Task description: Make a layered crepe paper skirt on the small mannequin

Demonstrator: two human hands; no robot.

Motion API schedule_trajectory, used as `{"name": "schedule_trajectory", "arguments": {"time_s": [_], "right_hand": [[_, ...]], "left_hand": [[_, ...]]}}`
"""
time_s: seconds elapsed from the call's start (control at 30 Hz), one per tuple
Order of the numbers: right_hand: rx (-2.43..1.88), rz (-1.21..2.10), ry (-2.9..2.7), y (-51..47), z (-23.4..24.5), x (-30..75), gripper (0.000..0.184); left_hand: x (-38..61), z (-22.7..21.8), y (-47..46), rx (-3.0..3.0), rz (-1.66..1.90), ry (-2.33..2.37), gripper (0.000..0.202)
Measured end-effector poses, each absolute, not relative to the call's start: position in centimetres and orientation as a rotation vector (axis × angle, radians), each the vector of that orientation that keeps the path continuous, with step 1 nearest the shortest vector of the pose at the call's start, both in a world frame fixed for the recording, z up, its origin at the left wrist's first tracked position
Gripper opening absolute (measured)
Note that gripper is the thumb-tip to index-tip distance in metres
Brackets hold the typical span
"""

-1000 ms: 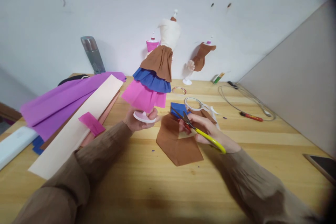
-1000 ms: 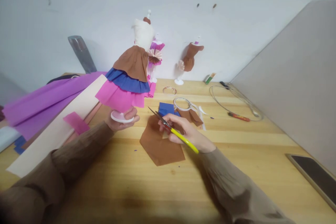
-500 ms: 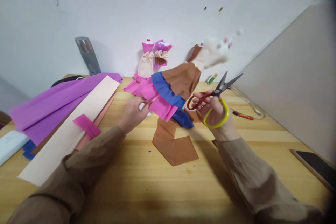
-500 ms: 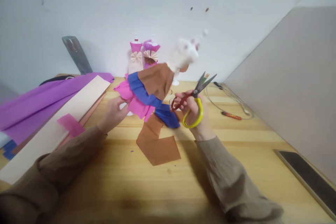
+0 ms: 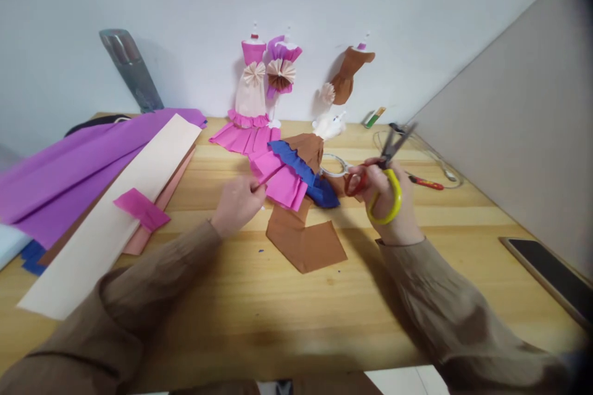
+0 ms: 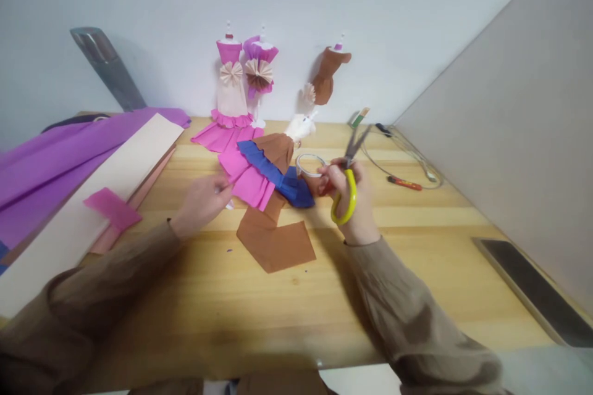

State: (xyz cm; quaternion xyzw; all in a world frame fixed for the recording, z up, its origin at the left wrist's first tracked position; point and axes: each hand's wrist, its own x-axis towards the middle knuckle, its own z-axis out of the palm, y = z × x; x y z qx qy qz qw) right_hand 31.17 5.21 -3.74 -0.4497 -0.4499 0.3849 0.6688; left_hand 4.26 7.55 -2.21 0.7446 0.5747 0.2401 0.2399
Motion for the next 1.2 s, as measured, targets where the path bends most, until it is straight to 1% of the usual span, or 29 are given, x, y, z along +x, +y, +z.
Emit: {"name": "schedule_trajectory", "arguments": {"time_s": [0.1,0.23,0.37,0.47,0.6,0.67,0.83,1.03,1.1,1.2], "right_hand": [[-1.066,1.163,-1.197,3.3,-3.6,29.8,0.043],[-1.049,1.531,-1.468,1.0,-1.9,27.7,0.046],[-1.072,1.731,-1.707,0.2,-1.1,26.3,0.052],[-1.073,1.806,-1.687,0.0,-1.8,26.0,0.056],[-1.005,1.91,-1.556,-0.6,-3.0,26.7,0.05],[-0.962,1.947,-1.517,-0.8,-3.3,27.3,0.051],[-0.941,1.91,-1.548,-1.4,-3.0,28.9,0.055],[-0.974,1.937,-1.55,-2.1,-3.1,30.8,0.055],[-0.975,1.946,-1.524,-2.2,-3.5,31.7,0.054],[-0.972,1.919,-1.508,-2.2,-3.9,32.7,0.053]], "left_hand": [[4.2,-3.1,6.8,1.979,0.546,1.585,0.038],[3.7,-3.9,6.0,1.95,0.515,1.621,0.039],[3.4,-3.9,5.3,1.95,0.51,1.667,0.038],[3.5,-3.8,4.6,1.933,0.539,1.62,0.037],[3.6,-3.7,3.8,1.881,0.612,1.509,0.039],[3.4,-3.5,3.7,1.817,0.591,1.459,0.041],[3.0,-3.2,4.0,1.398,0.511,1.399,0.041],[2.5,-3.3,3.9,1.241,0.528,1.332,0.025],[2.2,-3.3,3.7,1.172,0.579,1.273,0.029],[1.7,-3.5,3.5,1.133,0.623,1.186,0.043]]}}
